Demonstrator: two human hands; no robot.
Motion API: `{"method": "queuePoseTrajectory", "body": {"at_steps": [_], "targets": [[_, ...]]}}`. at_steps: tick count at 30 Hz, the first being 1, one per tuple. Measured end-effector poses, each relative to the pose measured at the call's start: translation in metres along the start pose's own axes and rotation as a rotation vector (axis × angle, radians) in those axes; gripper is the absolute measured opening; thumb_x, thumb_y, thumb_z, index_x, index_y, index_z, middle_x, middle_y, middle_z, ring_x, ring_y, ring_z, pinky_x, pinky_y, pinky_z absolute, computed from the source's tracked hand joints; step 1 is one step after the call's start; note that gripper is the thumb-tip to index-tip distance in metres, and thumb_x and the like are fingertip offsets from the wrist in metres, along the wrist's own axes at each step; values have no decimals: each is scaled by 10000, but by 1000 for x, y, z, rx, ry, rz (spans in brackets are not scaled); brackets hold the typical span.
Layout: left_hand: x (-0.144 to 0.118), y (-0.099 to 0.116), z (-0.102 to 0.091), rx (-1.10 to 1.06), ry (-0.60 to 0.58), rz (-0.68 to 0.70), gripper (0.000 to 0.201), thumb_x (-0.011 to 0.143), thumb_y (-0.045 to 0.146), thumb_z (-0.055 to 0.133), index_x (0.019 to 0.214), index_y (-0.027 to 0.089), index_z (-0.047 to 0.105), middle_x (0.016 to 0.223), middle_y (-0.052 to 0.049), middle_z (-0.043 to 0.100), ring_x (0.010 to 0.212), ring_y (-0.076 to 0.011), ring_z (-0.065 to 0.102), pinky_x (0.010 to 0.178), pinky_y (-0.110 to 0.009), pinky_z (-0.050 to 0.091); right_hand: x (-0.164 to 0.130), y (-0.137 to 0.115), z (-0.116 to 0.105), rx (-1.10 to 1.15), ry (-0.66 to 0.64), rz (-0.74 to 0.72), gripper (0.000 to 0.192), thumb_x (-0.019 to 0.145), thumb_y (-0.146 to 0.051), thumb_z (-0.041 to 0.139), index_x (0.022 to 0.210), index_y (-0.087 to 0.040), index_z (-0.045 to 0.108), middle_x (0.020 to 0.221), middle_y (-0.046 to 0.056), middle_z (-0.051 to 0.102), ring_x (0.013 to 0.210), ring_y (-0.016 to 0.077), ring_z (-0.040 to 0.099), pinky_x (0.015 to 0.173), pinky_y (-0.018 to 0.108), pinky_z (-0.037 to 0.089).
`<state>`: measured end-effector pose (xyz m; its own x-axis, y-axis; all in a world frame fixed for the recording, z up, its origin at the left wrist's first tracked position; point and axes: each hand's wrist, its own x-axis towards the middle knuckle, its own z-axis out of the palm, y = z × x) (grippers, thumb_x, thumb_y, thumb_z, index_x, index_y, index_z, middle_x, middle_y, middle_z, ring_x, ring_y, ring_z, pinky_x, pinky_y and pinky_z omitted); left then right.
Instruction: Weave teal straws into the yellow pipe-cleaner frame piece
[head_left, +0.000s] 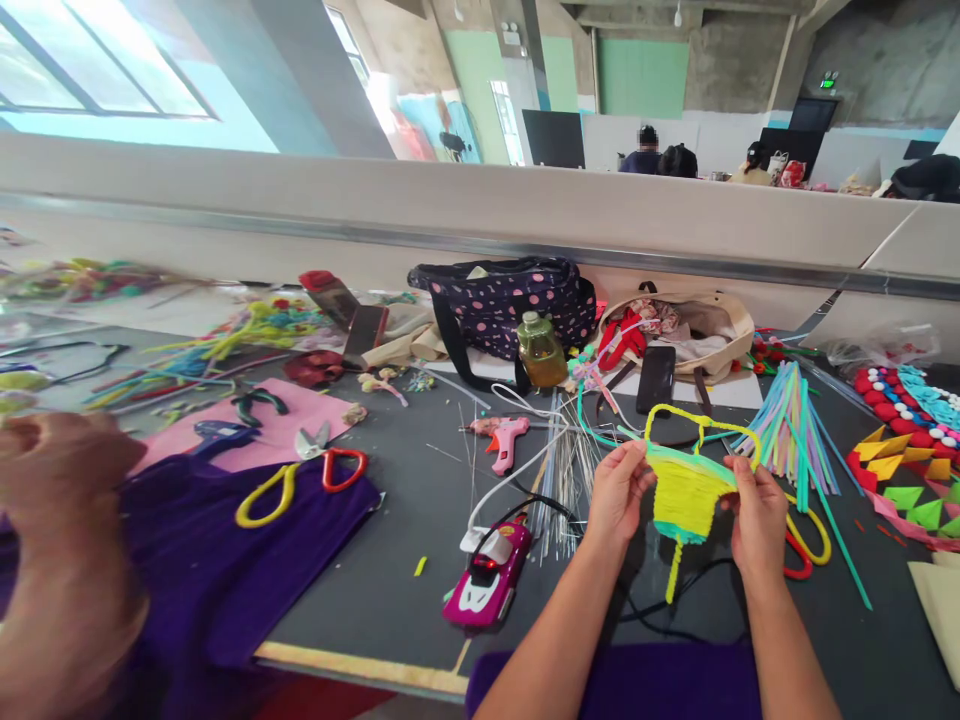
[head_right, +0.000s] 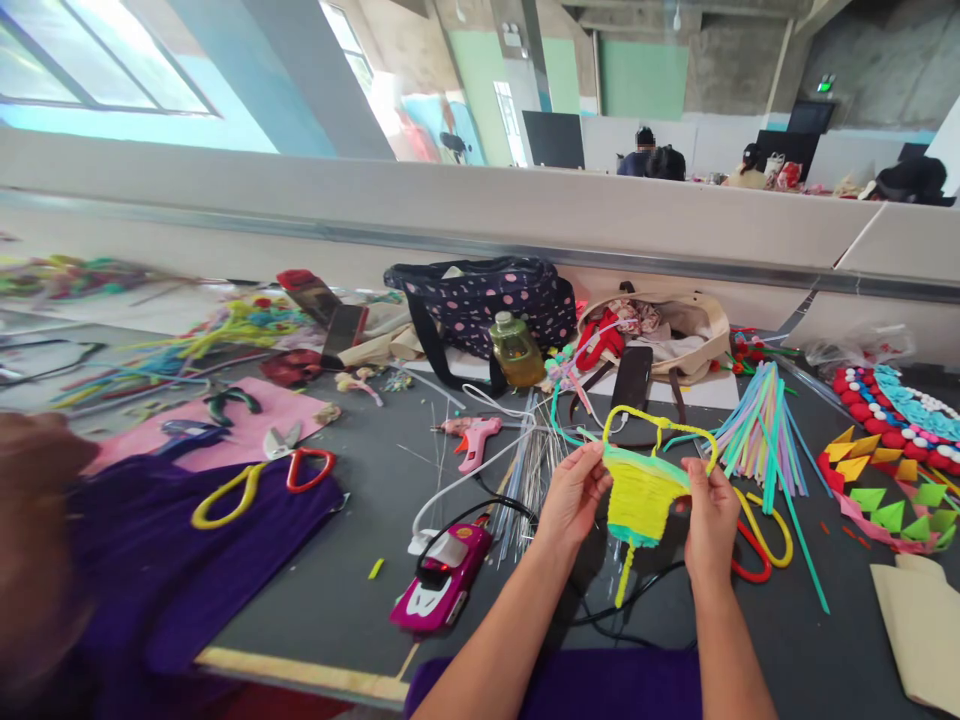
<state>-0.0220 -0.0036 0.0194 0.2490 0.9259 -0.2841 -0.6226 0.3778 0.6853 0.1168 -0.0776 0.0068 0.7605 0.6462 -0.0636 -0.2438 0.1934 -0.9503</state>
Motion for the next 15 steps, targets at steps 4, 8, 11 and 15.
{"method": "queuePoseTrajectory", "body": {"at_steps": [4, 8, 11, 15], "targets": [[1, 1, -1, -29, 38, 29, 307, 554, 281, 840, 753, 137, 656, 679, 14, 660, 550, -65, 592, 499, -155, 491, 0, -1, 1, -2, -136, 47, 376, 637, -501, 760, 752, -174, 615, 562, -52, 532, 482, 95, 457, 425, 204, 355], [1, 1, -2, -29, 21, 22, 298, 563, 282, 835, 751, 133, 659, 687, 5, 668, 553, -69, 595, 502, -159, 495, -2, 0, 1, 40, -122, 48, 340, 639, -454, 771, 697, -179, 580, 555, -63, 499, 495, 87, 444, 434, 196, 351], [1, 1, -2, -40, 0, 1, 294, 563, 284, 838, 735, 127, 657, 678, 0, 668, 555, -72, 595, 502, -161, 496, -3, -1, 1, 82, -90, 54, 324, 639, -426, 775, 687, -174, 577, 541, -67, 487, 473, 76, 427, 418, 190, 334], [0, 0, -1, -48, 12, 29, 291, 564, 278, 840, 733, 131, 653, 681, 8, 662, 552, -64, 585, 496, -155, 491, -4, -2, 3, 101, -110, 86, 326, 640, -438, 771, 692, -171, 591, 523, -62, 513, 438, 75, 444, 414, 193, 346]]}}
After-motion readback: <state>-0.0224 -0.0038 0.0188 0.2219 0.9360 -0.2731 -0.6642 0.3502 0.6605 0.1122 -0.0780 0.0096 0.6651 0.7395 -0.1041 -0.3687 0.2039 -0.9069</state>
